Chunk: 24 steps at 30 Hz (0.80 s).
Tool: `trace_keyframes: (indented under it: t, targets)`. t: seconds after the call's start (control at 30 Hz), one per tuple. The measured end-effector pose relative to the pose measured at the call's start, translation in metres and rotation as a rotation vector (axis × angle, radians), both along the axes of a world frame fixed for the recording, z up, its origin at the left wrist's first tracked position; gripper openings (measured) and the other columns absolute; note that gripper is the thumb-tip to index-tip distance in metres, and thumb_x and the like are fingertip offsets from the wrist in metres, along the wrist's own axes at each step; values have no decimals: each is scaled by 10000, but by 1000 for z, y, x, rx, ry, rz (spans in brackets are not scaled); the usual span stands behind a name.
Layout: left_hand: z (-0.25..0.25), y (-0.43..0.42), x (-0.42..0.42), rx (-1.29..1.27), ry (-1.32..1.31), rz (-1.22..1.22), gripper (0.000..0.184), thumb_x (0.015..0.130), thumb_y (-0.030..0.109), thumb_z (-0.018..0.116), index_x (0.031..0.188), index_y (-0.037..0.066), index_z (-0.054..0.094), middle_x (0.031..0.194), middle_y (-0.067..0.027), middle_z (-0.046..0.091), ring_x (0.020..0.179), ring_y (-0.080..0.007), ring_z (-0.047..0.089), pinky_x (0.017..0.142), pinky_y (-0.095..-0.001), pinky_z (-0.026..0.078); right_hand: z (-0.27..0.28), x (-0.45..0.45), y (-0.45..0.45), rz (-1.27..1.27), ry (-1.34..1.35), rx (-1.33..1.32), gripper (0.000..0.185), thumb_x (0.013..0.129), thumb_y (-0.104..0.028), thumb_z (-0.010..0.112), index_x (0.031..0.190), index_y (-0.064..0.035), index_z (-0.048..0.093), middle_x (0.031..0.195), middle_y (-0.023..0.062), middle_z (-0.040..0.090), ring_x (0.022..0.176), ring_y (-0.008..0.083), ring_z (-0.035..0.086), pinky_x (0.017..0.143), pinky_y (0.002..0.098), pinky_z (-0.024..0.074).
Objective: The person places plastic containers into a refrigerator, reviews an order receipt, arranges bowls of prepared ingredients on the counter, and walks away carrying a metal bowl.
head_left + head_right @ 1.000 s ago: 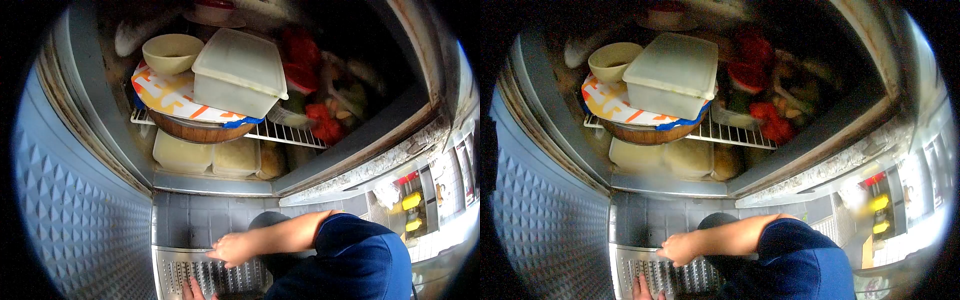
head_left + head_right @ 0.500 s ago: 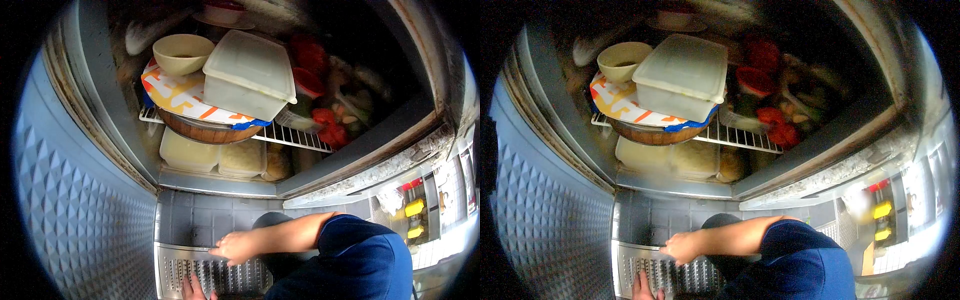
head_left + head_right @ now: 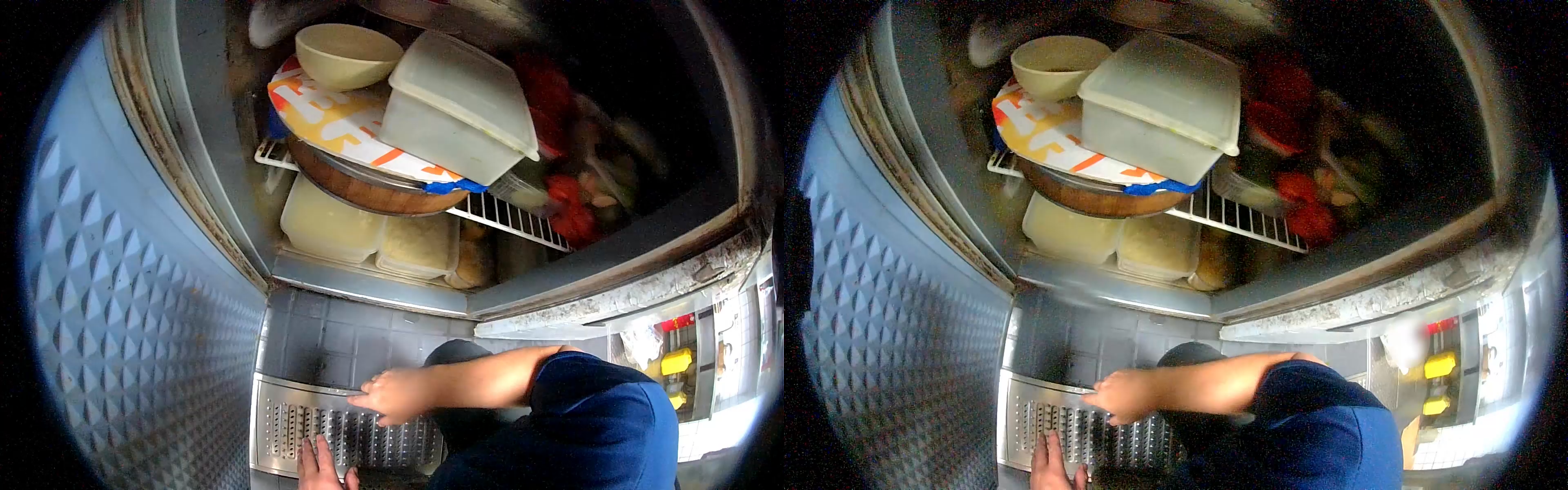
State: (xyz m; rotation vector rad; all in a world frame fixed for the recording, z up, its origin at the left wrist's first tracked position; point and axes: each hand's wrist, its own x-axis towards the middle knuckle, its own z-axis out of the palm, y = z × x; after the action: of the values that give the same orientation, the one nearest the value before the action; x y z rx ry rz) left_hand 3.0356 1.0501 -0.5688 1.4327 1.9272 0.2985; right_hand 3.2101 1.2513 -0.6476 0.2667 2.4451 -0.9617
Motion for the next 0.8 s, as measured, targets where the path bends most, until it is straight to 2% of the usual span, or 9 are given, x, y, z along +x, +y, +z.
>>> trace_keyframes:
  t: [0.13, 0.3, 0.53, 0.57, 0.6, 0.63, 0.7, 0.73, 0.8]
  targets:
    - [2, 4, 0, -11, -33, 16, 663, 870, 146, 658, 1468, 20, 400, 1424, -329, 432, 1257, -494, 476, 1032, -495, 440, 13, -3, 4, -8, -30, 9, 735, 835, -289, 745, 1437, -5, 432, 1169, 254, 618, 1055, 402, 639, 891, 465, 536]
    - [-3, 4, 1, 20, -20, 22, 673, 872, 146, 664, 1475, 26, 391, 1426, -349, 421, 1266, -507, 467, 1047, -497, 433, -3, 2, 6, 7, -11, 16, 753, 830, -302, 737, 1451, -12, 425, 1157, 254, 620, 1051, 400, 640, 877, 468, 536]
    - [-1, -16, 27, -89, -151, 31, 633, 864, 154, 636, 1414, -69, 418, 1426, -351, 424, 1228, -540, 472, 1031, -514, 448, 3, 0, -18, 32, -143, -90, 730, 812, -272, 715, 1426, 12, 442, 1058, 250, 636, 1025, 401, 636, 860, 471, 531]
    - [-21, -35, 35, -80, -112, -69, 665, 860, 172, 641, 1437, -58, 404, 1437, -345, 420, 1273, -529, 440, 1058, -521, 426, 5, 1, -22, 53, -200, -94, 727, 805, -264, 715, 1419, 19, 446, 1041, 247, 638, 1021, 404, 635, 863, 473, 528]
    - [-28, -41, 41, -89, -124, -96, 689, 860, 190, 645, 1457, -44, 391, 1454, -334, 409, 1304, -534, 404, 1103, -535, 366, -17, 17, -41, 10, -53, -30, 705, 790, -224, 701, 1401, 26, 456, 1089, 252, 602, 1045, 408, 617, 881, 480, 514]
    - [-30, -44, 47, -96, -138, -123, 713, 861, 209, 650, 1477, -29, 379, 1471, -323, 399, 1336, -540, 368, 1148, -548, 307, -14, 19, -46, -16, -80, -56, 694, 787, -210, 692, 1397, 26, 460, 1118, 257, 582, 1069, 410, 604, 894, 482, 507]
    - [-28, -39, 52, -312, -209, -84, 872, 756, 300, 757, 1479, -7, 378, 1461, -351, 391, 1281, -559, 459, 1002, -527, 494, -6, 20, -63, -69, -131, -110, 673, 782, -181, 674, 1388, 25, 468, 1177, 267, 543, 1118, 414, 578, 922, 485, 493]
    - [-8, -21, 49, -541, -263, -14, 854, 787, 232, 717, 1537, 85, 336, 1528, -283, 354, 1347, -464, 441, 1070, -492, 449, -13, 25, -72, -77, -130, -69, 637, 778, -147, 659, 1365, 27, 484, 1202, 268, 525, 1144, 417, 559, 933, 492, 486]
    - [-22, -29, 56, -523, -224, 9, 830, 799, 254, 710, 1530, 88, 353, 1531, -292, 345, 1339, -479, 444, 1106, -476, 411, -16, 32, -84, -72, -184, -7, 585, 784, -110, 639, 1338, 21, 507, 1278, 275, 491, 1164, 422, 542, 943, 495, 483]
